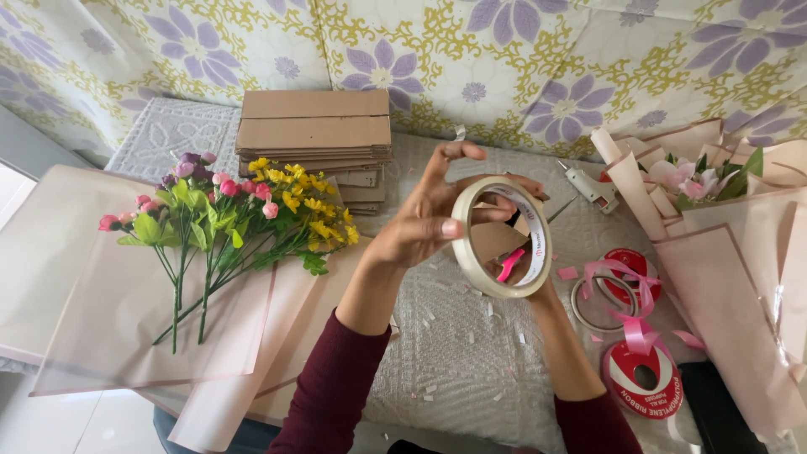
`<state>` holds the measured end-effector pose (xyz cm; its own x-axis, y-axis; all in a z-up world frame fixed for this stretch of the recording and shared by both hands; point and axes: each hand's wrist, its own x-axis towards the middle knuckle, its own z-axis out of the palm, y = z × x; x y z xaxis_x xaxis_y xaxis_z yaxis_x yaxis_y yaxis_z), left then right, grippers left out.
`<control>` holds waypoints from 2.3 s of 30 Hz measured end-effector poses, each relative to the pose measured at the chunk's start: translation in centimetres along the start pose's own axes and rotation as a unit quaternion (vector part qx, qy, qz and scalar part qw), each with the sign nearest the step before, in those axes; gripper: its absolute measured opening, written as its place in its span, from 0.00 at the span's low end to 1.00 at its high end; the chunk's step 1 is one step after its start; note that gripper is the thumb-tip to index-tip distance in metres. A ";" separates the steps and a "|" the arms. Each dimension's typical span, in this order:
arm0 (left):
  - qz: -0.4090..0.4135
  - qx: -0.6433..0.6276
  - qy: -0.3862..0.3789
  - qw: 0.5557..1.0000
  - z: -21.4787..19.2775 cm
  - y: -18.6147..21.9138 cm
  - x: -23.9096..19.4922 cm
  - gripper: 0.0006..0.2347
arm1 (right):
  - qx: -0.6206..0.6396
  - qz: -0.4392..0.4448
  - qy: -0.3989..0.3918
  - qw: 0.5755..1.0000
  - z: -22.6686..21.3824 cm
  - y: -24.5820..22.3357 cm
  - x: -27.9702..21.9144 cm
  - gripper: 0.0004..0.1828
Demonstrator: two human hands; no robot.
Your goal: The person assembles a small cardboard box by folding and taping its flaps. They then use scissors to trim excess cardboard and cut pieces of clear tape to secure the box edges. The workspace contains artificial flowers, wrapping paper, and additional cardboard pieces.
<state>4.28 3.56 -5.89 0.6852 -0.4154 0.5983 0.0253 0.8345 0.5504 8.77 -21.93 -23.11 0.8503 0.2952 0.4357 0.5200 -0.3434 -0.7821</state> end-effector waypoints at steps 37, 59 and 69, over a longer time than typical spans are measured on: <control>0.003 0.370 0.049 0.928 9.6 1.7 0.9 0.31 | 0.383 -0.027 0.050 0.922 -8.1 -13.2 0.8 0.34; -0.013 0.585 0.067 0.808 11.8 2.3 -0.2 0.20 | 0.143 0.049 -0.043 0.988 -11.2 -25.0 0.4 0.35; -0.115 0.509 0.049 0.852 12.5 2.0 0.6 0.21 | 0.078 0.068 -0.026 0.994 -11.2 -25.5 -0.8 0.33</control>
<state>-4.30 0.45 2.85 0.8057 -0.4528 0.3819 -0.4428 -0.0322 0.8960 -4.30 -23.40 1.46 0.9041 0.3028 0.3014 0.3787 -0.2413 -0.8935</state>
